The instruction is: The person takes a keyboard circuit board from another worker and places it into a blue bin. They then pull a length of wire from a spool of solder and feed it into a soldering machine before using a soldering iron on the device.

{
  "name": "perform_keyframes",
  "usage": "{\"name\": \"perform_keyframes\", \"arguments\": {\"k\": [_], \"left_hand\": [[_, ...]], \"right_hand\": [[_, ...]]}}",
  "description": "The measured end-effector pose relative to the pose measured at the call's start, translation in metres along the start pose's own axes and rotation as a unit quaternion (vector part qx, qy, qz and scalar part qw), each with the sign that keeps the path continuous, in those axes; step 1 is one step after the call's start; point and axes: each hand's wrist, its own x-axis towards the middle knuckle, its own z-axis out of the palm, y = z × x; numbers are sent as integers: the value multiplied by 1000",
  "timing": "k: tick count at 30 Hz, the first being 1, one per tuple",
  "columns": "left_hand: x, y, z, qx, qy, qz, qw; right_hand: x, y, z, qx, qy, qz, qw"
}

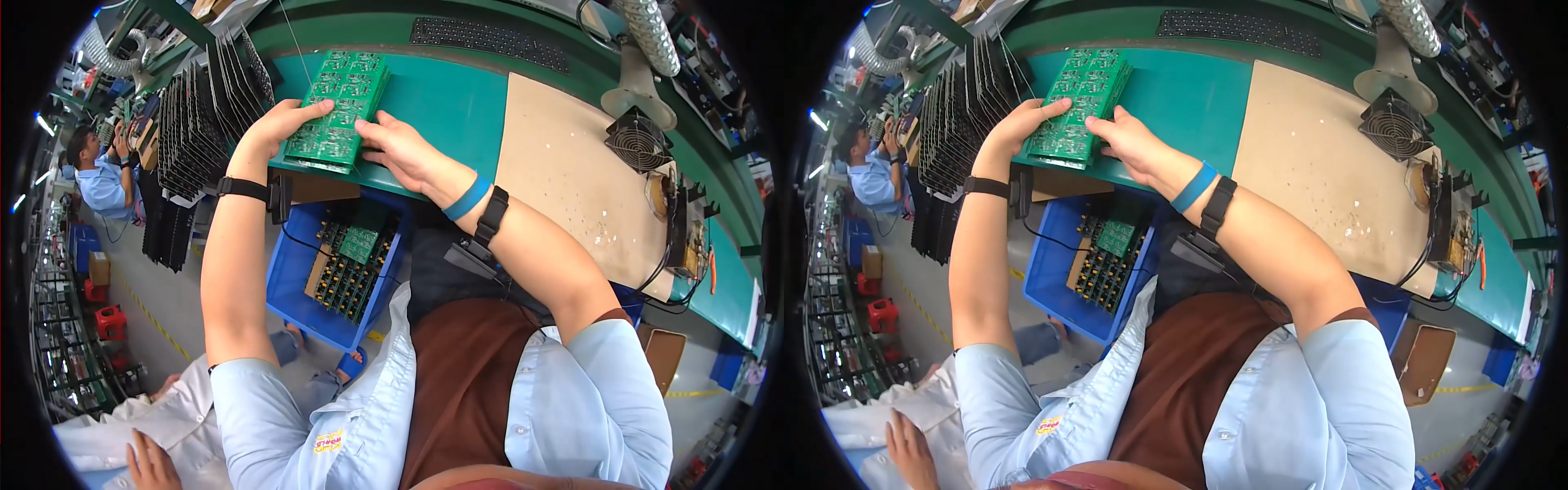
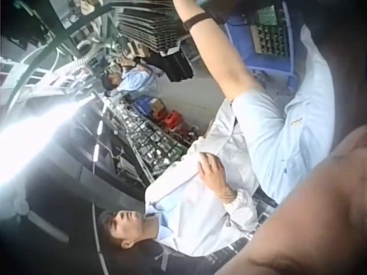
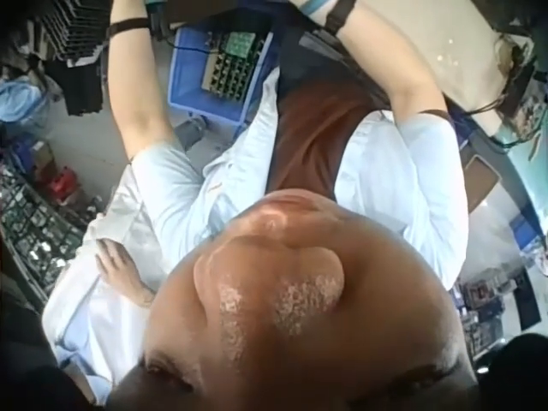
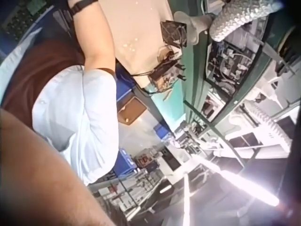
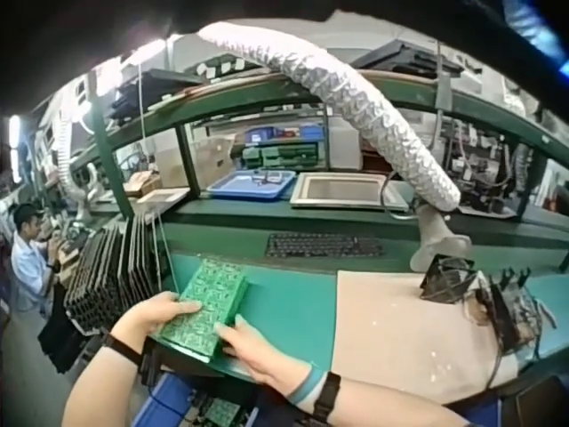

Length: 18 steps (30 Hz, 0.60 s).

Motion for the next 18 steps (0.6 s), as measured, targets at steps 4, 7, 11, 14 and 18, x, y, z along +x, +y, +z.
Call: {"name": "perform_keyframes", "arguments": {"k": [4,7,11,14,18], "left_hand": [[-11,1,7,-131,-53,-61,988],[-21,3,16,-207,-51,-13,977],[-33,-21,1,-293,-63,41,953],[-62,-45,-14,-351,-27,68,933],[-111,-68,-25,-283,37,109,952]], "right_hand": [[4,3,-10,2,-81,-1,997],[2,0,-9,8,-110,-25,994],[-23,-4,7,9,-116,-86,990],[-46,0,12,-119,-64,-88,987],[-79,7,8,-148,-273,-48,949]]}}
